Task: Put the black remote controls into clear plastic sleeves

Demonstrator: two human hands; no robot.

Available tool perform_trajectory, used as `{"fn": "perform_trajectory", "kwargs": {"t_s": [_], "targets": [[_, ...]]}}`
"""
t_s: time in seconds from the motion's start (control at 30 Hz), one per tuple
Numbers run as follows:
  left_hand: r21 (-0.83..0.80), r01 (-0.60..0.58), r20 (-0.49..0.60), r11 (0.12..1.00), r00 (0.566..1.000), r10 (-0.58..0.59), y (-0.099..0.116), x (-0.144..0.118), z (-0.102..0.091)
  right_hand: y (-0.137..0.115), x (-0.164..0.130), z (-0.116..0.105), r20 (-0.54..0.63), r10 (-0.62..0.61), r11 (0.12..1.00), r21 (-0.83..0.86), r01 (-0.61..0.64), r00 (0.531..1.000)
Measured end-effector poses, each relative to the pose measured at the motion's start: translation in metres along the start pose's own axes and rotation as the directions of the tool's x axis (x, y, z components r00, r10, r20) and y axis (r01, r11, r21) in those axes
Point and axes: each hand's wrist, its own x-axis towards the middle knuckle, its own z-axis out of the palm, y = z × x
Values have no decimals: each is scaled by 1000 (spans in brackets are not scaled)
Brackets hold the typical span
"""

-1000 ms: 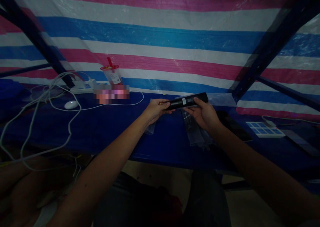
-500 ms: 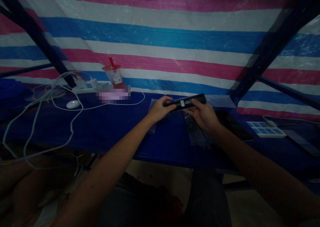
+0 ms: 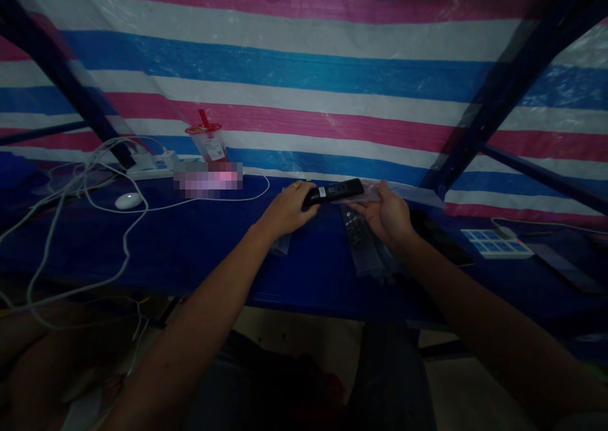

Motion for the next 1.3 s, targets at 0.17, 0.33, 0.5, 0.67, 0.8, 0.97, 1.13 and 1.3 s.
{"fn": "perform_trajectory", "kwargs": {"t_s": [0.17, 0.33, 0.5, 0.67, 0.8, 0.97, 1.13, 1.3], "targets": [[192, 142, -48, 971, 990, -135, -14, -5, -19, -7, 6, -9, -14, 18, 1000, 5, -18, 1000], [304, 204, -53, 930, 979, -197, -24, -8, -23, -7, 7, -12, 17, 18, 1000, -25, -18, 1000], [325, 201, -51, 924, 979, -195, -24, -8, -20, -7, 8, -11, 11, 26, 1000, 10, -26, 1000], [353, 172, -58, 920, 985, -162, -19, -6, -19, -5, 4, -6, -12, 86, 996, 18, -86, 996], [321, 168, -56, 932, 986, -158, -19, -6, -17, -4, 2, -2, -7, 100, 995, 3, -100, 995], [235, 168, -47, 957, 986, -162, -21, -7, -16, -3, 0, -1, -4, 82, 997, -11, -82, 997], [96, 152, -23, 984, 988, -151, -18, -7, -9, -2, -6, 5, 51, 77, 996, -45, -75, 996], [-83, 117, 0, 990, 993, -118, -13, -5, 5, -3, -12, 11, 111, 46, 996, -76, -38, 993]]}}
